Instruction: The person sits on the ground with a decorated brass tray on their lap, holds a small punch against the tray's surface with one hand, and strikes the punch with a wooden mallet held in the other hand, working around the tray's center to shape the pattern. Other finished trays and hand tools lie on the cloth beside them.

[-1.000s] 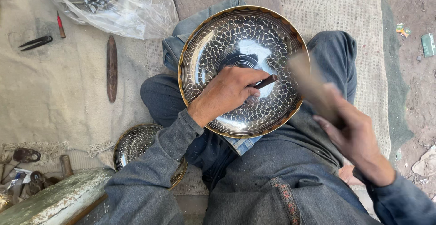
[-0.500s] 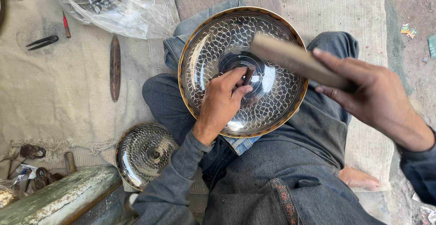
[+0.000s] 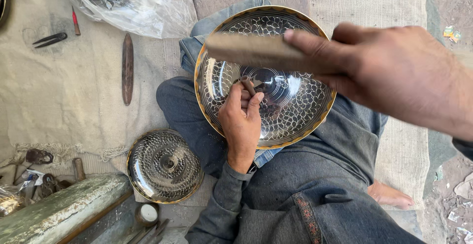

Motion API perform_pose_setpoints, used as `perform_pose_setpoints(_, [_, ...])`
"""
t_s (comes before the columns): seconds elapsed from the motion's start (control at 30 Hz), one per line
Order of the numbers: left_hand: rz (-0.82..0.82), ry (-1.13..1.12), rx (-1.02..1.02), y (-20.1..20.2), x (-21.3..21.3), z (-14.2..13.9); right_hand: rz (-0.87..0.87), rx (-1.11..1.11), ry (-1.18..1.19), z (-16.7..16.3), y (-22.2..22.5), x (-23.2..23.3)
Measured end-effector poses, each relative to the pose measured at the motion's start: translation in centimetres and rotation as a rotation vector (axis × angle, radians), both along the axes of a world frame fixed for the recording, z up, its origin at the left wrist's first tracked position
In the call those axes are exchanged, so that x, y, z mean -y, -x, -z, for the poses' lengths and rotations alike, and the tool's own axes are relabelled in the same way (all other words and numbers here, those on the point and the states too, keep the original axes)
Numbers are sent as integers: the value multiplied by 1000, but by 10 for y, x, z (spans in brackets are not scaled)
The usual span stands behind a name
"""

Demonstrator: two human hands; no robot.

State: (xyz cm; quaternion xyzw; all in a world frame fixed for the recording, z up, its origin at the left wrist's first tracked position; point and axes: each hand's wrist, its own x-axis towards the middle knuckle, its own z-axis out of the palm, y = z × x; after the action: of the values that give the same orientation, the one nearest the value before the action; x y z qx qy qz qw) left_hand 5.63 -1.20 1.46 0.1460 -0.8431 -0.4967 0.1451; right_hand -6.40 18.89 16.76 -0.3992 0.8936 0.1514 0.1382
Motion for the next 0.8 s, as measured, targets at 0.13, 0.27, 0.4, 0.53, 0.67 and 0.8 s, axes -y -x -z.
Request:
perform_pose_setpoints(0.13, [-55,-19,-16,-4,-6,-3,-278,-239,115,-20,-4,11])
perform_pose_setpoints(0.27, [-63,-63,-48,-8,-6,-5,-349,-215,2,-32,-7,26])
perform_pose_setpoints(0.4, [-109,-111,26,-10,-6,-6,-347,-195,178,-39,-7,34])
perform_pose_setpoints(0.53, [-116,-170,-19,-13,2,-9,-311,-184,-279,-28,-15,23])
perform_pose_setpoints(0.67, [-87,-111,-176,-7,39,-15,154,112,-29,4,-17,-15])
perform_pose_setpoints(0.8, [39,6,-267,8,78,-18,446,375,1008,67,-44,-47])
